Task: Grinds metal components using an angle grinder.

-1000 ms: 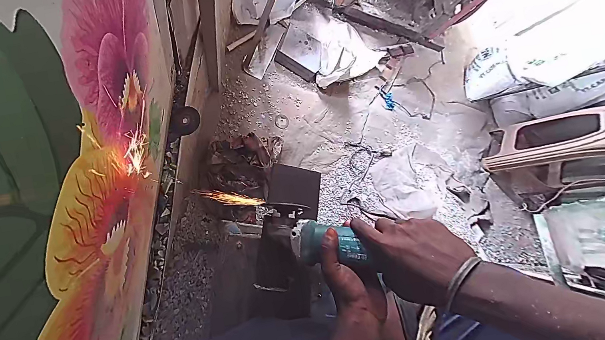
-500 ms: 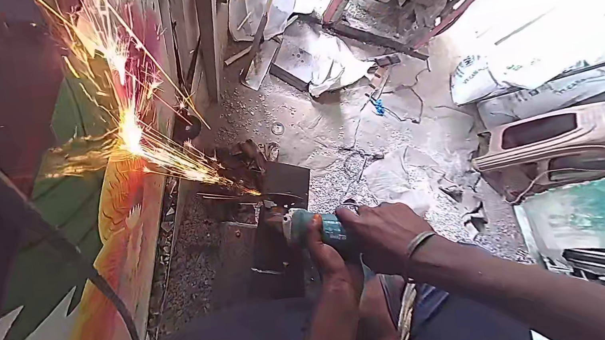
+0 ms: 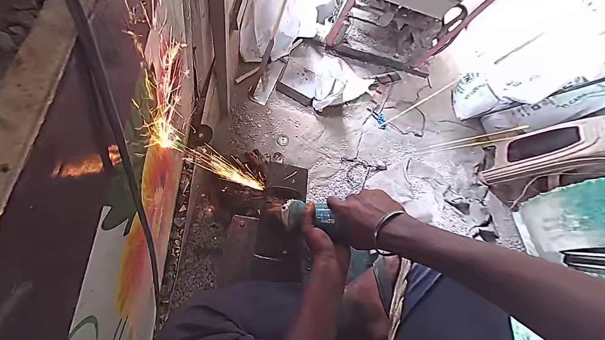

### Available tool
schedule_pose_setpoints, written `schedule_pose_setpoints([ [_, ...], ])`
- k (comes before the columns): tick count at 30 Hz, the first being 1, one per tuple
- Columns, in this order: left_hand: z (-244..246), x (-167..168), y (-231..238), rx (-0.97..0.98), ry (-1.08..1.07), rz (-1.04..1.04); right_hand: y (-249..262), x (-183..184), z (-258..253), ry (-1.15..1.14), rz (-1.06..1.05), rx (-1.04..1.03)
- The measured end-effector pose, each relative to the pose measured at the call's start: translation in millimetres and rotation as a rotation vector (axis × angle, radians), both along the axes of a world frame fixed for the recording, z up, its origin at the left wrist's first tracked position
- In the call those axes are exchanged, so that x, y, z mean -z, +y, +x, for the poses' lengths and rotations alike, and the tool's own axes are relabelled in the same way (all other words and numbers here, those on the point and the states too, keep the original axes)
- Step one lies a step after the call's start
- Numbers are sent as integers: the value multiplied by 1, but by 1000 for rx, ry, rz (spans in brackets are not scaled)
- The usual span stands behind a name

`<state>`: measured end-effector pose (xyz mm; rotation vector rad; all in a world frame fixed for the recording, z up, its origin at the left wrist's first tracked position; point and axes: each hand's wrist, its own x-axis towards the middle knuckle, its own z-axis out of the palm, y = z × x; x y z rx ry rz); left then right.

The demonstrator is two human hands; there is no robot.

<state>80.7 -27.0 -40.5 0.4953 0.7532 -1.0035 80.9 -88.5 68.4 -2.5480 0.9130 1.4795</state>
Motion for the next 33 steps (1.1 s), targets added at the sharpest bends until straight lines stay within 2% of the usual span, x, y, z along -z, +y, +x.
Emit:
schedule_pose_setpoints([
  [12, 2, -7, 5, 3, 36, -5, 11, -7, 8, 72, -77, -54],
  [24, -2, 5, 1, -71, 84, -51, 28, -11, 19, 150, -202, -119],
  [33, 1, -1, 6, -35, 107, 6, 37, -13, 22, 172, -243, -138],
])
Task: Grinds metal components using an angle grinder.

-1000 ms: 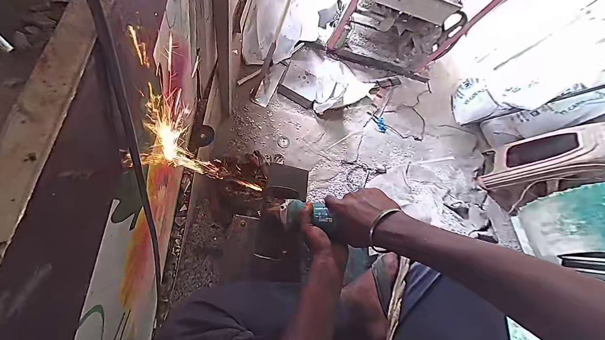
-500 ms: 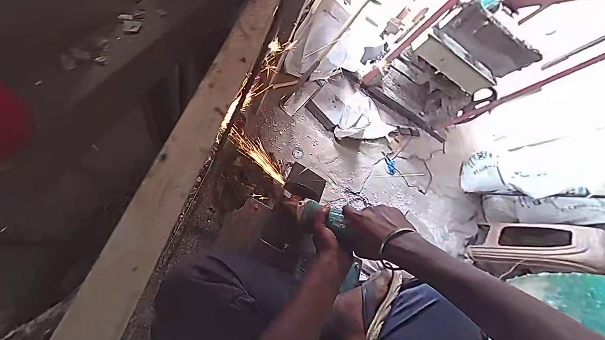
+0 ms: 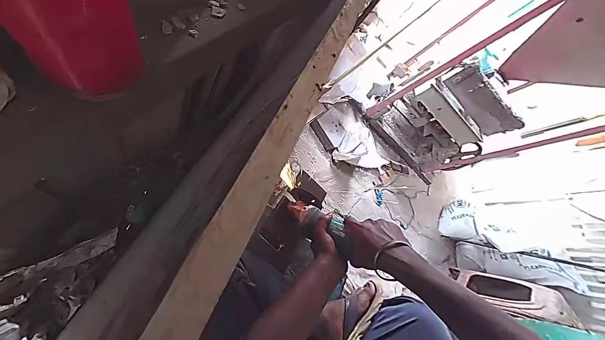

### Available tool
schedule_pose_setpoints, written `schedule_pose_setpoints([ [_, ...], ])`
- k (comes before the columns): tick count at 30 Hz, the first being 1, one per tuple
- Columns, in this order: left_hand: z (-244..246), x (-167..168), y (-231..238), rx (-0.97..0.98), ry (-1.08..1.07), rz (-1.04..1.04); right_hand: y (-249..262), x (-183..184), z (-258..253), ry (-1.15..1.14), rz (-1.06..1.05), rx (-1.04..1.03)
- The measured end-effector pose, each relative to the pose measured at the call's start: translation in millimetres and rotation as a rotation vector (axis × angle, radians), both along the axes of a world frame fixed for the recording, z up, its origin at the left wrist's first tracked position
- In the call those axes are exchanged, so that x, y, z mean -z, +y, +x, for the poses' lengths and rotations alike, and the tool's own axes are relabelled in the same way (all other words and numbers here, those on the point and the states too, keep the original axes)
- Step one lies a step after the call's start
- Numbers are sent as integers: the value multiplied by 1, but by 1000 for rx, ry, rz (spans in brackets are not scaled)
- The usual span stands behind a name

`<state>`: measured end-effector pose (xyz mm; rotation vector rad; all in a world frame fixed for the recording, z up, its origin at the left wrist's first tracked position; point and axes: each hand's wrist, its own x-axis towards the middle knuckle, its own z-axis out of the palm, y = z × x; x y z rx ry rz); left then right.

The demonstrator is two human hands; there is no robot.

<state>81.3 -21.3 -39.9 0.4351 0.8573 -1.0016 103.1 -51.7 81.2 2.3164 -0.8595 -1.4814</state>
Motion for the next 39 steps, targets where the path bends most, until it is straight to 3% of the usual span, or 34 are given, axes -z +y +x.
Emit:
schedule_pose_setpoints([
  [29, -2, 1, -1, -26, -46, -46, 7, -1, 14, 86, -55, -19],
  [34, 16, -18, 9, 15, 51, -7, 5, -1, 16, 68, -47, -17],
  [39, 13, -20, 11, 29, -24, 7, 4, 0, 13, 74, -57, -18],
])
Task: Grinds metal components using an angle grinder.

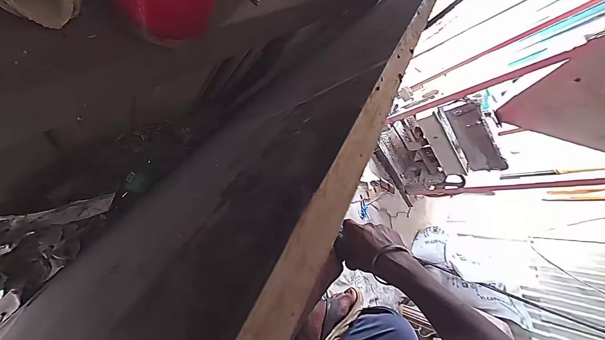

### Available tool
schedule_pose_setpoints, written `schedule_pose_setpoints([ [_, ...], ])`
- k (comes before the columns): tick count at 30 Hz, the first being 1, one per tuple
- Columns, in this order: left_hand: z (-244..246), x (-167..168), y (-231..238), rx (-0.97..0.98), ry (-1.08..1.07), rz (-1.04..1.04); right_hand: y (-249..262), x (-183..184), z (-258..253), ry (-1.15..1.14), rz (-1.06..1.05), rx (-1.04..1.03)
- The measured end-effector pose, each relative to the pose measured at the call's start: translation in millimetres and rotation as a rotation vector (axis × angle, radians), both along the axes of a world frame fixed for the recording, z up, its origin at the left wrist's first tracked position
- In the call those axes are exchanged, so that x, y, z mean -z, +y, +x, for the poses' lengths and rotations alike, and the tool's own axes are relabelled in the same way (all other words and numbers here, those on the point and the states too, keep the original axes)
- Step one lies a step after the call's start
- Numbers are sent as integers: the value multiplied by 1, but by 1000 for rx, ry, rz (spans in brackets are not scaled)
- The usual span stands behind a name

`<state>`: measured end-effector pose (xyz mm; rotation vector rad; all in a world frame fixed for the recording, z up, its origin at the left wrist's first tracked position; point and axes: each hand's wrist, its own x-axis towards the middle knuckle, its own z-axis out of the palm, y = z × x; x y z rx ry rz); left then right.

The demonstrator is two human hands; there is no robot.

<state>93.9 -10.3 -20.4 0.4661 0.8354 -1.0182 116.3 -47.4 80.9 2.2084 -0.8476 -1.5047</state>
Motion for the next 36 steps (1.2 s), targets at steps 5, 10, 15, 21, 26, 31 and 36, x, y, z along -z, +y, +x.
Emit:
schedule_pose_setpoints([
  [5, 0, 8, -8, -64, -43, 18, -5, 4, 3, -26, 4, -26],
  [10, -3, 1, 1, 64, -23, 59, -3, 3, -4, 3, -3, -28],
  [15, 3, -15, 9, 49, -31, 41, -2, 2, 2, 7, -14, -35],
  [21, -7, 8, -3, 27, 4, 19, -6, 6, -12, -2, -20, -17],
  [26, -5, 8, -3, 38, 9, 7, -6, 6, -10, -15, -18, -12],
  [31, -5, 16, -10, 5, 24, 34, -13, 10, -9, -47, 19, -12],
  [36, -15, 22, -12, 69, 15, 25, -11, 8, -17, -19, -10, -8],
])
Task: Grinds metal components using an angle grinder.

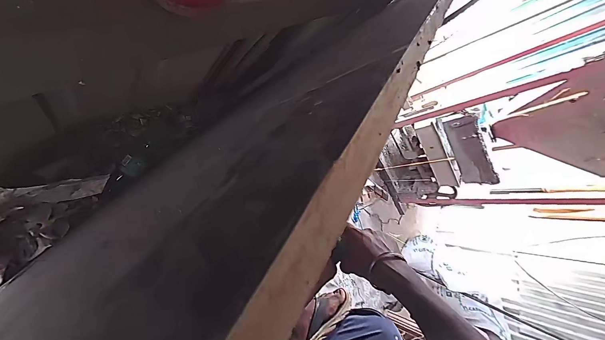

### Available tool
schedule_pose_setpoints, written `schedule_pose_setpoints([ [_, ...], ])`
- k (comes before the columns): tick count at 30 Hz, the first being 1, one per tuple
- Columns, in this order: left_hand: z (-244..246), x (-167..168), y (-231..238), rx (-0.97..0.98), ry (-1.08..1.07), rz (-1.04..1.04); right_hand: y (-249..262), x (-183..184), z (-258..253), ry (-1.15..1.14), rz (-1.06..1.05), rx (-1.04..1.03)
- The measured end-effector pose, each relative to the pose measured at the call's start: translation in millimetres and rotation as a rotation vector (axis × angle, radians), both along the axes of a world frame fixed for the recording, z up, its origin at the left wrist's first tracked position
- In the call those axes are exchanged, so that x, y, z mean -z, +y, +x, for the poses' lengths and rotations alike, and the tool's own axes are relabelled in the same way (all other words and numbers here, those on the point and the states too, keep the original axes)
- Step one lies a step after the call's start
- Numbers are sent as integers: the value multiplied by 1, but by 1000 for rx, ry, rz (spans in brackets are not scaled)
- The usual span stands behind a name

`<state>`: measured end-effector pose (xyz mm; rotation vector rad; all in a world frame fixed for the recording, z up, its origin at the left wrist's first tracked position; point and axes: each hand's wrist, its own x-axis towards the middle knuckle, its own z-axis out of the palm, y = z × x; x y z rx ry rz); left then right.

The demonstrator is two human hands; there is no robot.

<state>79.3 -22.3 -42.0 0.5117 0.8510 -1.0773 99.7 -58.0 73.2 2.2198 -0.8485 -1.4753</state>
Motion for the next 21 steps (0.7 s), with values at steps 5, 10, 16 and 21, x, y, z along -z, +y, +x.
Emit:
schedule_pose_setpoints([
  [5, 17, -33, 21, 19, -36, 51, 1, 1, 11, -3, 1, -11],
  [10, 5, -6, 6, -5, -5, 0, 0, 2, 3, -14, -9, -14],
  [16, 18, -33, 21, 18, -44, 54, 1, 1, 11, -15, 1, -19],
  [21, 8, 1, 0, -19, -7, 40, 2, 0, 8, -19, -1, -23],
])
